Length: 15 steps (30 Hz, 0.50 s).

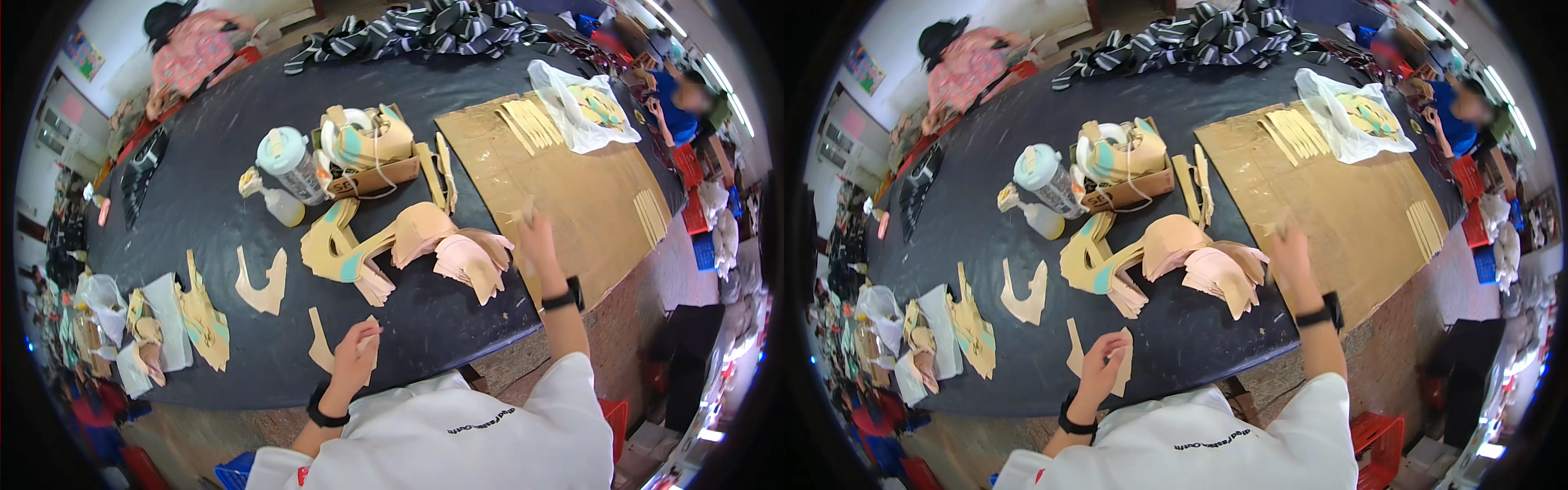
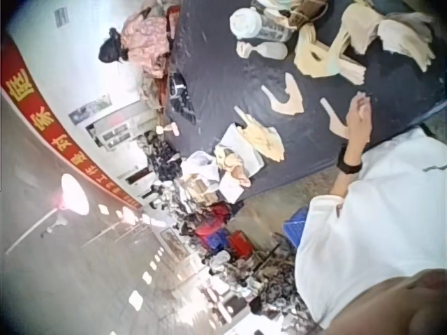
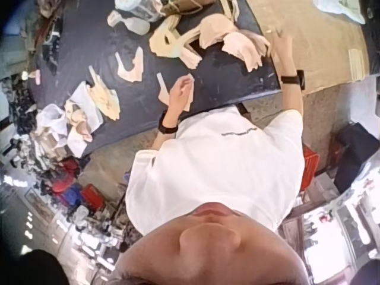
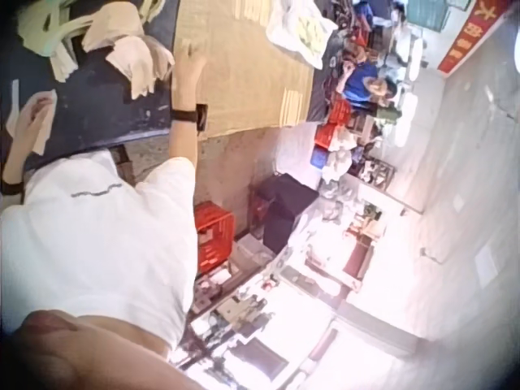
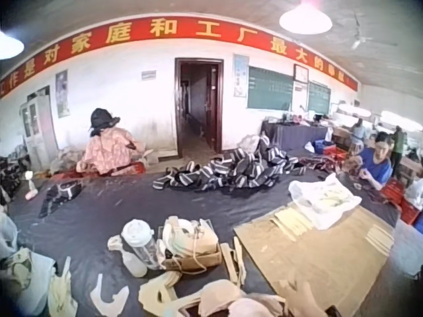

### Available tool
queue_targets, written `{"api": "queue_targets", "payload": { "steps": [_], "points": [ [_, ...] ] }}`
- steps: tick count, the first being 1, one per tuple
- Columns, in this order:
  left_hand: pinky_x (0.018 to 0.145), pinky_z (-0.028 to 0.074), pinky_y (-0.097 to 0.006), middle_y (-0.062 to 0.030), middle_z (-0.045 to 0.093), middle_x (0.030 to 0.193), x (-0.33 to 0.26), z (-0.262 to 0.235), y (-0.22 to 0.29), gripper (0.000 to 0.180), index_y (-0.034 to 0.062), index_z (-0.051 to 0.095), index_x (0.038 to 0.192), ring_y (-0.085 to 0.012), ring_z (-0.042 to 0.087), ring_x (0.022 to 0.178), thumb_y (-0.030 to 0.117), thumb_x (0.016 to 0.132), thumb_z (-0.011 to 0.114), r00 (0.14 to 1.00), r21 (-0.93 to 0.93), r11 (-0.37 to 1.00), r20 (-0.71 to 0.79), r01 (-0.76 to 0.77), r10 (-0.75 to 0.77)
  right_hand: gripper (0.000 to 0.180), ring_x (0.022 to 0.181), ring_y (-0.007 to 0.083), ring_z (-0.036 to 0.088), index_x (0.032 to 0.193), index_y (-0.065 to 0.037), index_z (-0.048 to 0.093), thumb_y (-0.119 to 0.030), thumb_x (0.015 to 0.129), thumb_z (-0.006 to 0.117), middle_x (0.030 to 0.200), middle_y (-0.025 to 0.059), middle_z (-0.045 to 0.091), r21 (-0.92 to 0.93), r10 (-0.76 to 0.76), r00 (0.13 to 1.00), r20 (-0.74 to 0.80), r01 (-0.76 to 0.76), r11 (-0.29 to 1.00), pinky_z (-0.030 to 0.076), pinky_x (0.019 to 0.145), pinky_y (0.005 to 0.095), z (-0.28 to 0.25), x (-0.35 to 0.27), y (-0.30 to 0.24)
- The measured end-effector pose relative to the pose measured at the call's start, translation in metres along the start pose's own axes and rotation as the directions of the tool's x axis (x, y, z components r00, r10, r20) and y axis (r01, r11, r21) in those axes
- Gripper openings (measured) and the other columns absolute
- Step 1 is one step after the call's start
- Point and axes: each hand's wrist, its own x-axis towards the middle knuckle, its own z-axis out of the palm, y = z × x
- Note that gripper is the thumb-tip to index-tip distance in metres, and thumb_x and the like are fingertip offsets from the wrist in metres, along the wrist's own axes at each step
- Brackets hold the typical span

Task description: Manually organizing and preparing leather shoe upper components at a manufacturing table.

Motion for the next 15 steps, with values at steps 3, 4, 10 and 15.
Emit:
{"api": "queue_targets", "payload": {
  "steps": [3,4,10,15],
  "points": [
    [0.088,0.046,-0.028,-0.0121,0.063,0.111,0.019,0.022,0.024,0.029,-0.0041,0.053,0.119,-0.0181,0.061,0.1,0.01,0.094,0.051,0.975,-0.41,0.911,0.218,0.049,0.045,0.018,0.067,0.0242,0.06,0.091,0.004,0.056,-0.008,0.077,0.054,0.073,0.0204,0.059,0.508,-0.169,0.96,0.225,0.032,0.861,0.047,0.061,0.0351,0.0,-0.098,-0.068],
    [0.088,0.046,-0.028,-0.0121,0.063,0.111,0.025,0.028,0.032,0.029,-0.0041,0.053,0.119,-0.0181,0.061,0.1,0.01,0.094,0.051,0.979,-0.413,0.909,0.2,0.05,0.037,0.018,0.065,0.0202,0.058,0.091,0.003,0.056,-0.006,0.076,0.053,0.071,0.0176,0.058,0.523,-0.212,0.95,0.231,0.062,0.85,0.046,0.06,0.0339,0.006,-0.126,-0.083],
    [0.082,0.05,-0.028,-0.0147,0.064,0.104,0.029,0.021,0.039,0.023,-0.0048,0.061,0.108,-0.0154,0.063,0.091,0.012,0.094,0.053,0.993,-0.431,0.895,0.075,0.115,-0.092,0.015,0.059,0.0123,0.052,0.089,0.001,0.052,-0.003,0.075,0.055,0.066,0.0089,0.054,0.551,-0.219,0.841,0.495,-0.108,0.828,0.045,0.057,0.0296,0.05,-0.204,-0.12],
    [0.077,0.053,-0.031,-0.0183,0.065,0.097,0.013,-0.002,0.022,0.017,0.003,0.051,0.097,-0.0236,0.066,0.083,0.017,0.097,0.04,0.985,-0.932,0.356,0.005,0.066,-0.171,0.015,0.052,0.0091,0.05,0.089,-0.003,0.052,-0.005,0.077,0.063,0.064,0.0031,0.054,0.615,-0.293,0.834,0.467,-0.068,0.785,0.041,0.048,0.0247,0.093,-0.242,-0.124]
  ]
}}
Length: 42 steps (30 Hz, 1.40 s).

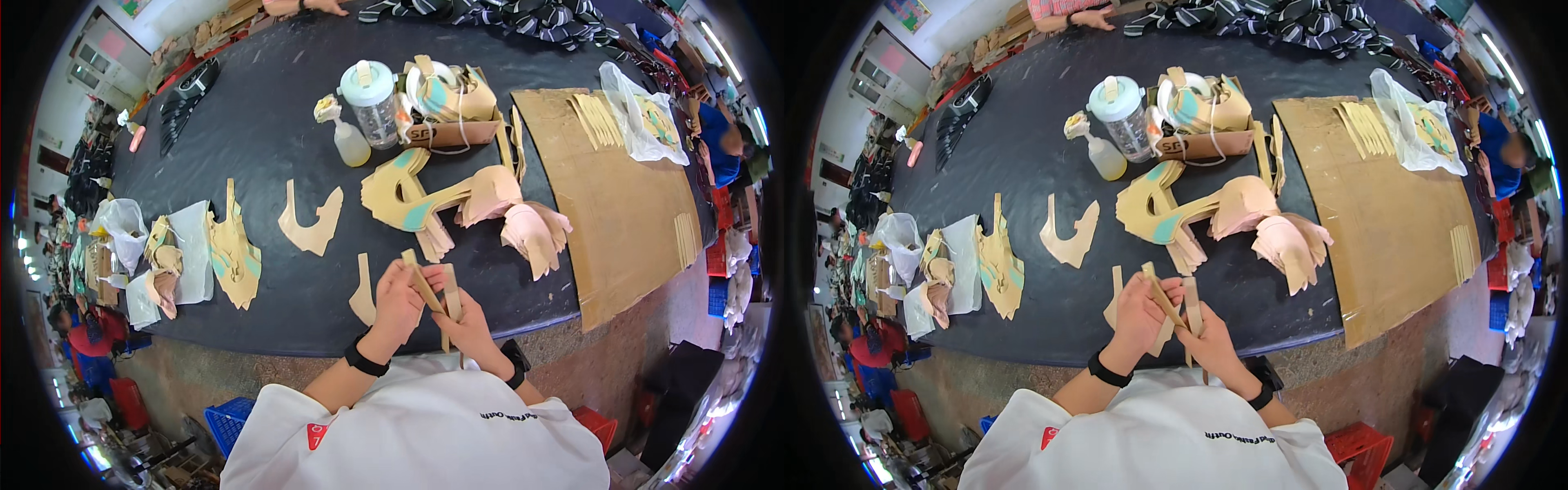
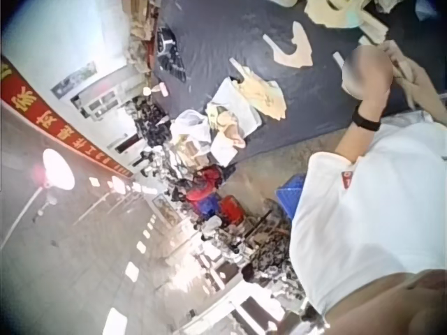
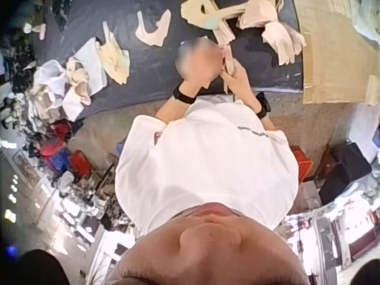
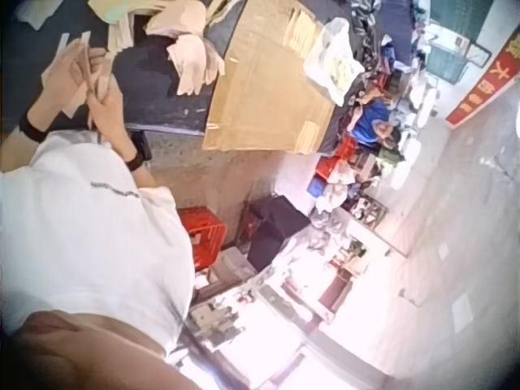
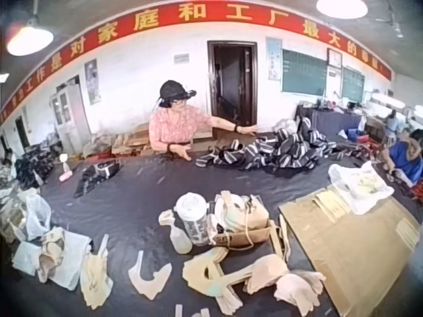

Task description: Manually organizing and preparing leather shoe upper components at a manufacturing table.

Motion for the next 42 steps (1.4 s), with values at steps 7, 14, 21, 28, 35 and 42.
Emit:
{"api": "queue_targets", "payload": {
  "steps": [7,14,21,28,35,42],
  "points": [
    [0.052,0.037,-0.024,-0.0074,0.055,0.063,-0.008,-0.064,0.043,0.028,0.0049,0.053,0.095,-0.0133,0.05,0.055,0.026,0.092,0.034,0.994,0.373,0.927,0.105,-0.042,0.003,0.018,0.043,0.0043,0.045,0.084,0.0,0.064,-0.017,0.089,0.061,0.054,-0.0019,0.051,0.257,0.288,0.95,0.119,-0.31,0.915,0.034,0.041,0.0195,0.028,-0.002,0.027],
    [0.063,0.049,-0.029,-0.0109,0.065,0.074,0.014,-0.11,0.04,0.025,-0.0051,0.061,0.082,-0.0158,0.063,0.068,0.016,0.089,0.049,0.981,0.966,0.21,0.174,-0.153,-0.09,0.025,0.059,0.0093,0.062,0.101,0.002,0.064,-0.017,0.096,0.048,0.07,0.0047,0.064,0.359,0.329,0.94,-0.093,-0.277,0.892,0.047,0.051,0.0201,0.037,0.004,0.054],
    [0.059,0.05,-0.025,-0.0102,0.067,0.076,0.033,-0.114,0.03,0.017,-0.0059,0.064,0.091,-0.0122,0.063,0.063,0.009,0.082,0.064,0.972,0.963,0.263,0.115,-0.059,-0.204,0.022,0.077,0.0244,0.068,0.1,0.004,0.056,-0.014,0.096,0.046,0.089,0.0155,0.069,-0.046,0.065,0.979,-0.194,-0.076,0.996,0.052,0.068,0.0296,0.058,-0.002,0.086],
    [0.058,0.051,-0.024,-0.0101,0.067,0.073,0.042,-0.12,0.025,0.017,-0.007,0.065,0.087,-0.0115,0.063,0.061,0.009,0.08,0.066,0.968,0.967,0.248,0.107,-0.049,-0.229,0.02,0.085,0.0343,0.065,0.095,0.002,0.056,-0.015,0.096,0.046,0.095,0.0162,0.068,-0.141,0.019,0.974,-0.227,-0.052,0.989,0.051,0.071,0.0355,0.062,-0.005,0.085],
    [0.057,0.051,-0.024,-0.0096,0.067,0.071,0.042,-0.117,0.023,0.016,-0.007,0.065,0.084,-0.0116,0.064,0.06,0.008,0.078,0.067,0.976,0.976,0.217,0.046,0.001,-0.214,0.019,0.085,0.0362,0.062,0.096,0.001,0.057,-0.016,0.095,0.048,0.091,0.0179,0.065,-0.202,0.004,0.977,-0.213,-0.048,0.978,0.049,0.07,0.038,0.064,-0.004,0.08],
    [0.056,0.051,-0.024,-0.0098,0.067,0.07,0.039,-0.112,0.016,0.015,-0.0074,0.065,0.082,-0.0124,0.064,0.059,0.007,0.078,0.067,0.989,0.982,0.185,-0.004,0.031,-0.146,0.017,0.077,0.0363,0.053,0.096,-0.001,0.057,-0.015,0.092,0.05,0.079,0.0161,0.055,-0.459,-0.178,0.969,-0.171,0.081,0.885,0.045,0.066,0.0416,0.075,0.001,0.086]
  ]
}}
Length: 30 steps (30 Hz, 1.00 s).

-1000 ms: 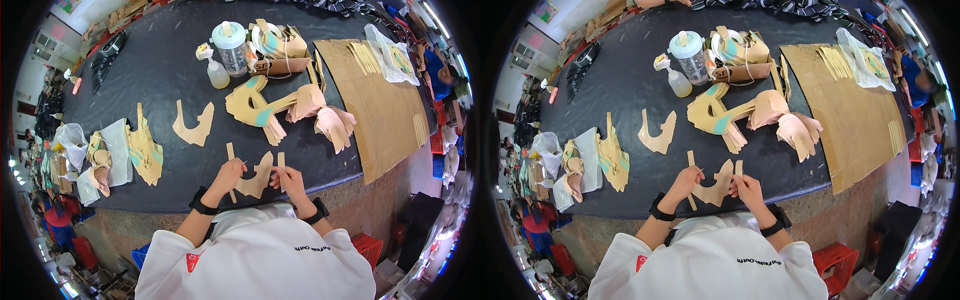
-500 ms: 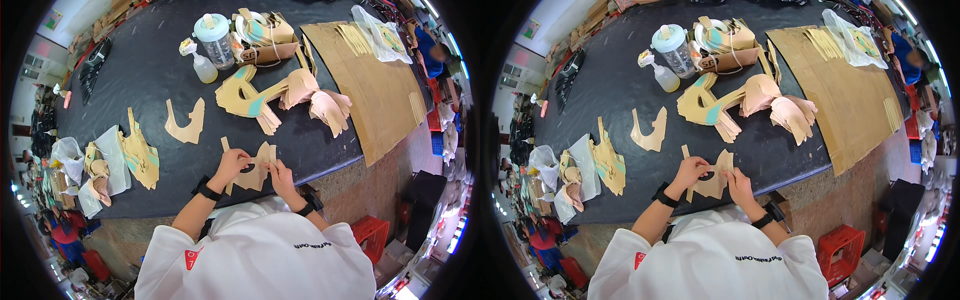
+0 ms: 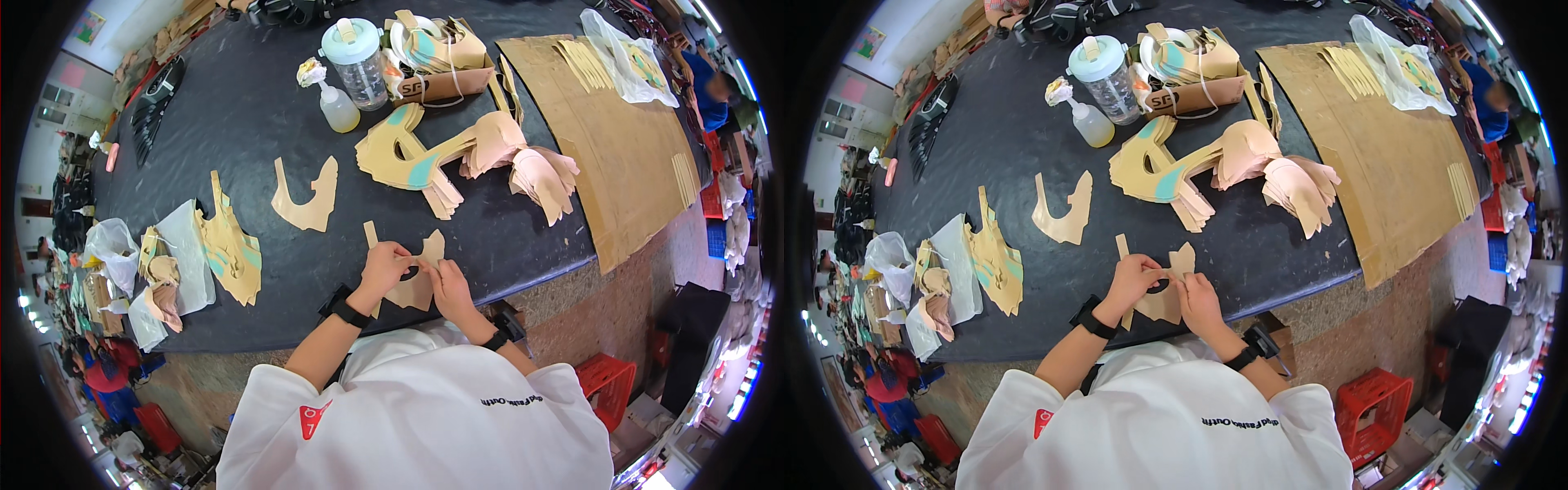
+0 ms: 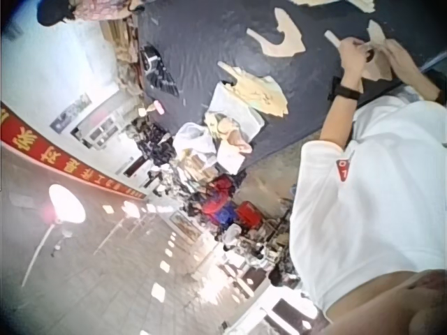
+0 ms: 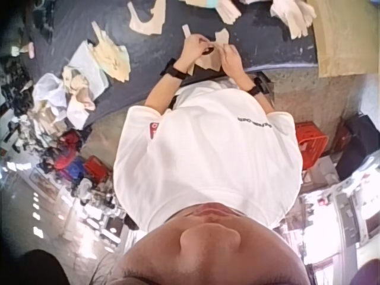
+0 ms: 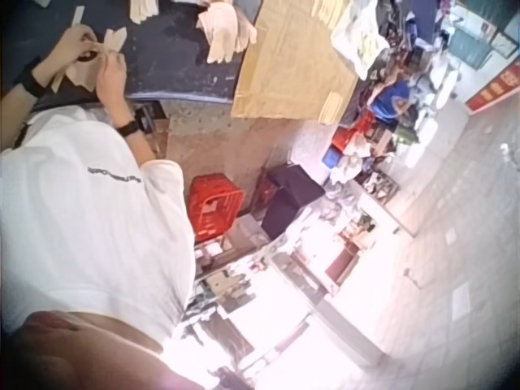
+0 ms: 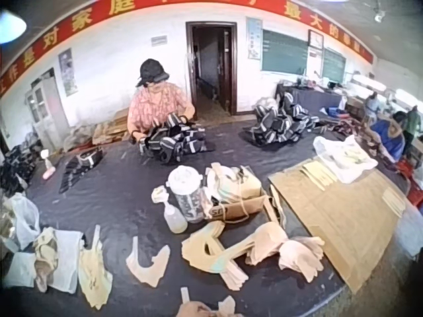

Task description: Manually organizing and preparing leather shoe upper components at a manufacturing table.

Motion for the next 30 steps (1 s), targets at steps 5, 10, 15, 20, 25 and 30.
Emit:
{"api": "queue_targets", "payload": {
  "steps": [5,10,15,20,25,30],
  "points": [
    [0.054,0.05,-0.029,-0.0128,0.066,0.068,0.003,0.004,-0.012,0.012,-0.0034,0.066,0.081,-0.0178,0.066,0.06,0.007,0.076,0.067,0.996,0.043,0.997,-0.051,-0.066,0.068,0.013,0.079,0.0288,0.053,0.095,-0.004,0.058,-0.012,0.086,0.053,0.081,0.0112,0.056,-0.255,-0.024,0.994,0.109,0.052,0.965,0.045,0.065,0.0375,0.002,0.003,-0.019],
    [0.055,0.05,-0.028,-0.0127,0.066,0.067,0.001,0.004,-0.003,0.012,-0.0039,0.065,0.078,-0.0176,0.065,0.059,0.008,0.076,0.067,0.997,0.098,0.994,-0.064,-0.039,0.045,0.03,0.077,0.0205,0.052,0.1,-0.006,0.06,-0.01,0.071,0.058,0.08,0.0024,0.058,-0.442,-0.351,0.928,0.124,0.368,0.818,0.045,0.064,0.0353,0.002,-0.007,-0.008],
    [0.058,0.052,-0.033,-0.0157,0.065,0.068,0.003,-0.012,-0.003,0.015,-0.0009,0.067,0.078,-0.024,0.066,0.063,0.013,0.072,0.068,0.997,0.237,0.968,0.013,-0.079,0.078,0.029,0.079,0.0212,0.053,0.102,-0.006,0.061,-0.009,0.073,0.057,0.089,0.0034,0.061,-0.506,-0.424,0.874,0.239,0.485,0.714,0.047,0.066,0.0346,-0.003,-0.009,-0.01],
    [0.065,0.052,-0.041,-0.0157,0.067,0.078,-0.002,-0.112,-0.022,0.021,0.0044,0.068,0.075,-0.033,0.066,0.076,0.024,0.068,0.071,0.997,0.63,0.775,-0.079,0.05,0.0,0.016,0.085,0.0253,0.055,0.1,-0.005,0.061,-0.01,0.086,0.053,0.104,0.0087,0.06,-0.172,0.027,0.952,0.305,0.027,0.985,0.047,0.074,0.0361,-0.022,0.013,-0.011],
    [0.068,0.051,-0.038,-0.0137,0.066,0.086,-0.026,-0.13,-0.013,0.027,0.002,0.064,0.092,-0.0289,0.065,0.077,0.015,0.071,0.074,0.93,0.705,0.706,-0.301,0.067,0.212,0.015,0.087,0.0196,0.054,0.097,0.001,0.062,-0.011,0.092,0.053,0.102,0.0095,0.052,0.224,-0.049,0.946,0.322,-0.025,0.974,0.045,0.078,0.0276,-0.037,0.022,-0.012],
    [0.072,0.051,-0.026,-0.0069,0.066,0.101,-0.037,-0.073,0.017,0.031,-0.0029,0.061,0.111,-0.0137,0.064,0.083,0.017,0.087,0.064,0.846,-0.542,0.831,0.376,-0.13,0.377,0.023,0.08,0.0122,0.053,0.098,0.001,0.061,-0.017,0.096,0.046,0.085,0.0029,0.053,0.505,0.058,0.864,0.5,-0.346,0.791,0.044,0.077,0.0254,-0.013,0.021,-0.051]
  ]
}}
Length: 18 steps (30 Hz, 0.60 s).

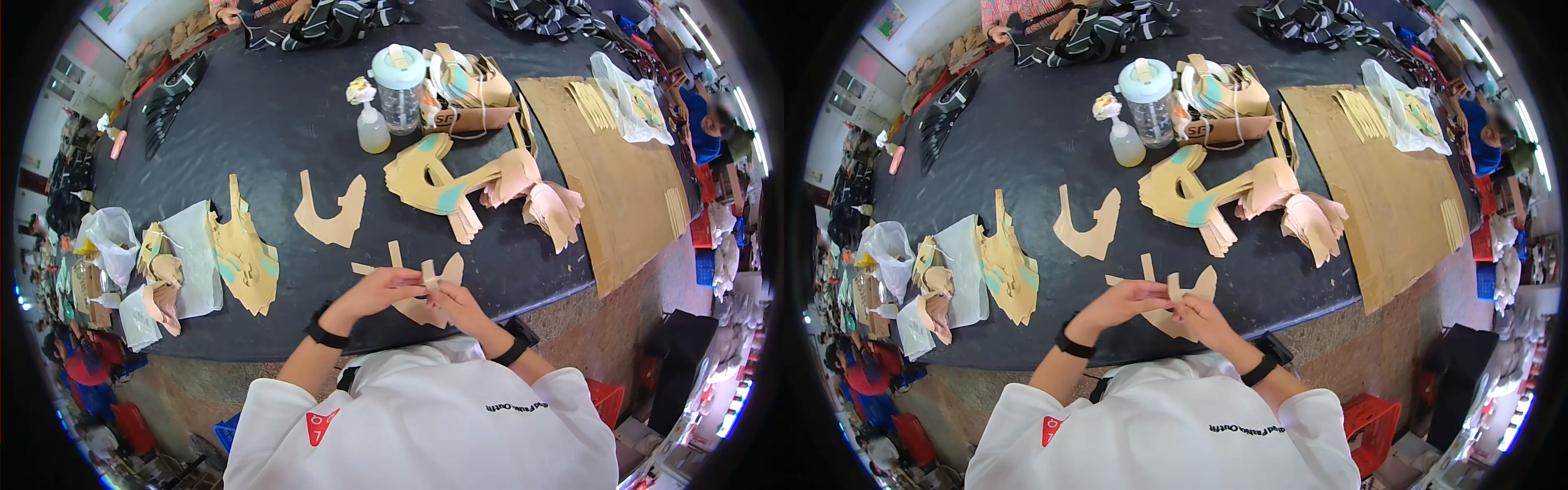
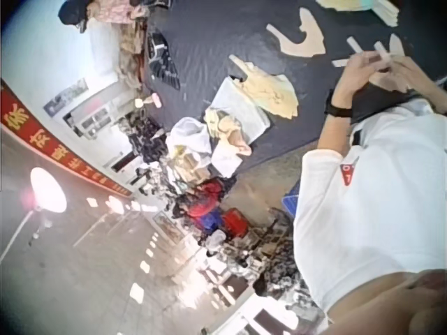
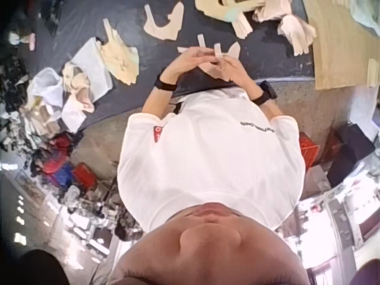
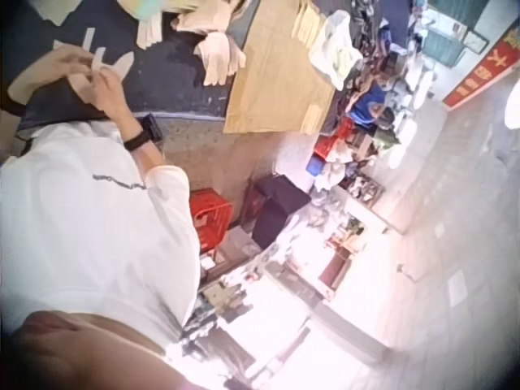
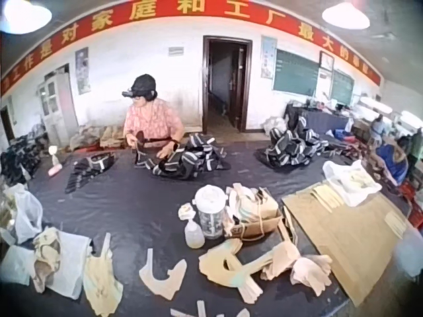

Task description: Manually organizing and preparing leather shoe upper components at a manufacturing table.

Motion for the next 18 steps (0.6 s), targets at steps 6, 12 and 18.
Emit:
{"api": "queue_targets", "payload": {
  "steps": [6,12,18],
  "points": [
    [0.06,0.05,-0.02,-0.0068,0.066,0.099,-0.003,-0.022,0.007,0.031,-0.0024,0.058,0.116,-0.0084,0.062,0.075,0.017,0.091,0.058,0.928,-0.329,0.94,-0.312,0.096,-0.204,0.029,0.084,0.0121,0.056,0.099,0.0,0.06,-0.024,0.097,0.045,0.087,0.0037,0.059,0.066,0.168,0.976,0.136,-0.179,0.982,0.045,0.076,0.0259,0.048,0.046,-0.022],
    [0.057,0.046,-0.019,-0.0108,0.069,0.087,-0.012,-0.137,0.026,0.017,-0.0009,0.059,0.094,-0.0081,0.06,0.064,0.009,0.082,0.067,0.88,0.109,0.97,-0.451,0.219,-0.148,0.031,0.082,0.0334,0.062,0.09,0.0,0.065,-0.027,0.091,0.049,0.09,0.017,0.064,-0.505,-0.112,0.983,0.146,0.172,0.846,0.048,0.073,0.0408,0.058,0.137,-0.042],
    [0.069,0.048,-0.024,-0.0048,0.066,0.076,0.019,-0.207,0.041,0.017,-0.005,0.063,0.094,-0.0119,0.062,0.073,0.009,0.086,0.06,0.912,0.311,0.92,-0.398,0.237,-0.101,0.023,0.103,0.0311,0.052,0.104,0.0,0.062,-0.005,0.083,0.052,0.111,0.0134,0.059,-0.729,-0.525,0.843,0.119,0.433,0.53,0.043,0.091,0.0374,0.065,0.208,-0.018]
  ]
}}
